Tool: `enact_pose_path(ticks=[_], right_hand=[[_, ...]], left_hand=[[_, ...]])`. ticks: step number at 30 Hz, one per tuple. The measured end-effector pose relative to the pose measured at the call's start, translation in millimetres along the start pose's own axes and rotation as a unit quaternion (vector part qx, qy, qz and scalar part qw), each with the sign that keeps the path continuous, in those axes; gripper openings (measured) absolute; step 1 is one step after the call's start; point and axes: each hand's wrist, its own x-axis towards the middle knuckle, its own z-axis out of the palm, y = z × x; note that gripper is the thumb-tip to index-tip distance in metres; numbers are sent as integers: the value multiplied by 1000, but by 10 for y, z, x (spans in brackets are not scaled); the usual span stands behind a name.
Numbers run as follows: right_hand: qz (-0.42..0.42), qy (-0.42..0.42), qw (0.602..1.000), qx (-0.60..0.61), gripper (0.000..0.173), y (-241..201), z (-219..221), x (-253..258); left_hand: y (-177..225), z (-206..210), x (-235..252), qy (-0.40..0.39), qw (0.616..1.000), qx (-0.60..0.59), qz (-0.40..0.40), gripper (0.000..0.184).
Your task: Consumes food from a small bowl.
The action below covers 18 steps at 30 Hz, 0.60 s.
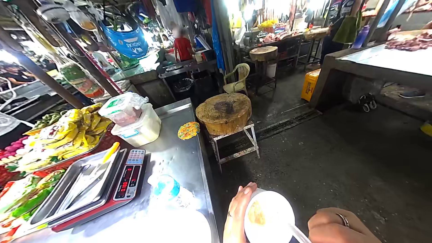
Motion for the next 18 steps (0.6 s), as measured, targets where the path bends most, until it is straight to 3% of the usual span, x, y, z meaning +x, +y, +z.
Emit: enact_pose_path(ticks=[10,18], right_hand=[[77,91,992,-41,16,-1,189,-63],[118,101,988,1,20,-26,115,-93]], left_hand=[[41,56,7,-6,1000,-18,-5,83],[40,98,-3,-10,999,-32,-3,83]])
